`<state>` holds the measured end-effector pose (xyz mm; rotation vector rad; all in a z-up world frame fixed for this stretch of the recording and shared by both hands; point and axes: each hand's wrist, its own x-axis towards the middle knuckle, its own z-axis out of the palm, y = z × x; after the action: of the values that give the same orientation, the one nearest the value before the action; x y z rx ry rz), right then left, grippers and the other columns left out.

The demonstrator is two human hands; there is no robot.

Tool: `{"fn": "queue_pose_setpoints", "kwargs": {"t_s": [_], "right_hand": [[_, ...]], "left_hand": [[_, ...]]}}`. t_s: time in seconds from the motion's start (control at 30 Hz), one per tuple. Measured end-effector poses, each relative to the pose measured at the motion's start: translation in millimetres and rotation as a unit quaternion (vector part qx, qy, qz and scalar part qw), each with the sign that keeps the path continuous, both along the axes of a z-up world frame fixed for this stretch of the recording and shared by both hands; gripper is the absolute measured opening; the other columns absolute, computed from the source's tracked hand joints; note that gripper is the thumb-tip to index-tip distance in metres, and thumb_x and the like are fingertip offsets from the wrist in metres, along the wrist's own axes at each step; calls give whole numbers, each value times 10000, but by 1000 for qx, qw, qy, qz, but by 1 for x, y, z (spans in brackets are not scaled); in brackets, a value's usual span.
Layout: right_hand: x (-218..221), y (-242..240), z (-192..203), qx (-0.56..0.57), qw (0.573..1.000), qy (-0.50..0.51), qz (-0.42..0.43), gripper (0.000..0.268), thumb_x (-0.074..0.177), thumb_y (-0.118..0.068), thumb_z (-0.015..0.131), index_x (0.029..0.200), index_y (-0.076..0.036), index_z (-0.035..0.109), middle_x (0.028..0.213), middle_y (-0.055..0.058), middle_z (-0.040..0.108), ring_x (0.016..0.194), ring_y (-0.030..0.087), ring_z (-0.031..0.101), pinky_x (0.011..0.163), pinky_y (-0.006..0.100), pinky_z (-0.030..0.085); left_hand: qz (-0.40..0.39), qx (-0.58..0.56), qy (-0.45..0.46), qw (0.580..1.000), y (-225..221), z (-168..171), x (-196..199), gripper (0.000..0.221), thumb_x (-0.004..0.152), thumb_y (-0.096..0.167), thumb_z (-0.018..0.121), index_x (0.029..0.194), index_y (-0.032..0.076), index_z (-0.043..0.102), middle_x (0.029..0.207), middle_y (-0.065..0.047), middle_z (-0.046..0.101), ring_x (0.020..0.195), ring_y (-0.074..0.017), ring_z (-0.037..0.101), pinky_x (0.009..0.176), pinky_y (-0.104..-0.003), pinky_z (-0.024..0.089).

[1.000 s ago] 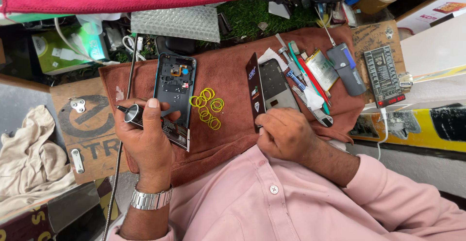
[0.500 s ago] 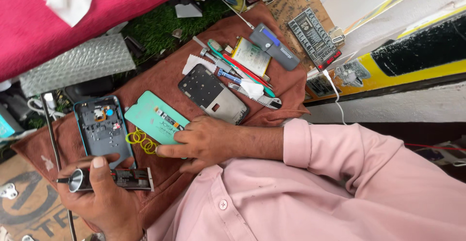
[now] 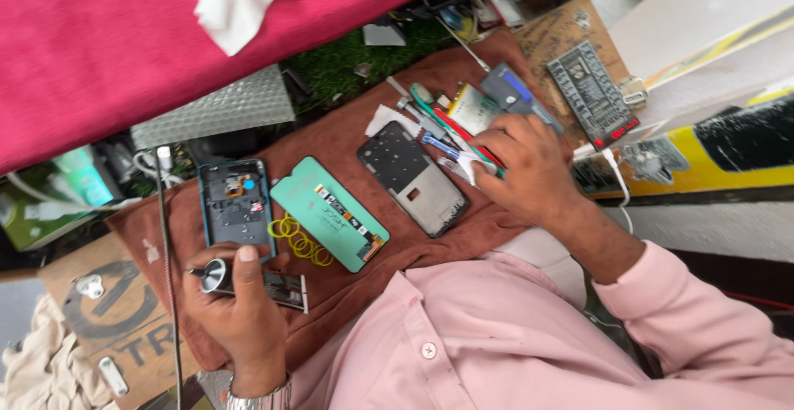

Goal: The person applies adhesive from a tube labeled NO.7000 along the edges of a smartphone back cover. They then place a new battery into the phone's chassis and secure it with a piece of tape.

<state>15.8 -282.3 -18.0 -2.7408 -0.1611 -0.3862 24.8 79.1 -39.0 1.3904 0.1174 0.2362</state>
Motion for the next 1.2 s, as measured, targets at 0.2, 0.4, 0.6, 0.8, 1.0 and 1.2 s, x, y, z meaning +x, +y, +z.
{"fn": "queue_pose_setpoints", "kwargs": {"t_s": [0.2,0.4,0.6,0.8,1.0,1.2], "right_hand": [[-4,0,-1,-104,993,-30,36,539,750,-364,816,1214,-102,732,1192,104,570,1074,344,537,901,493,428],[4,-4,-19,-54,997,-32,42,360,802,-248,797,1125,-99,739,1121,92,609,989,317,567,884,444,502],[17,-14,-27,13,999,-51,14,293,839,-154,827,1096,-67,717,1132,111,603,1032,290,644,908,423,553],[23,-14,-17,117,992,23,-28,399,867,-148,784,1235,-53,662,1105,115,639,961,267,656,828,395,562],[7,21,-19,0,998,9,-61,527,820,-222,813,1272,-86,578,1011,67,674,980,294,623,854,440,512],[-4,64,4,-106,994,40,-2,995,668,-620,836,1416,-73,473,1001,171,648,904,324,588,796,543,462]], "left_hand": [[-8,22,-6,1000,3,4,-2,171,1041,73,678,1047,11,518,1019,-102,613,913,-188,689,771,-363,661],[-19,2,-6,1000,3,2,-4,202,1082,70,681,1062,13,488,1017,-105,598,916,-183,687,764,-377,672],[-22,2,-11,1000,7,0,-5,212,1101,68,677,1055,9,478,1009,-115,594,905,-175,684,754,-371,678],[-27,2,-10,1000,6,0,-4,225,1110,75,679,1053,4,473,1007,-116,597,909,-173,681,754,-369,677],[-27,11,-3,1000,5,0,-3,212,1104,86,679,1076,4,485,996,-110,595,911,-175,687,759,-366,681],[-29,23,1,999,4,1,-2,209,1096,95,678,1064,9,491,1027,-107,597,949,-187,694,776,-377,684]]}}
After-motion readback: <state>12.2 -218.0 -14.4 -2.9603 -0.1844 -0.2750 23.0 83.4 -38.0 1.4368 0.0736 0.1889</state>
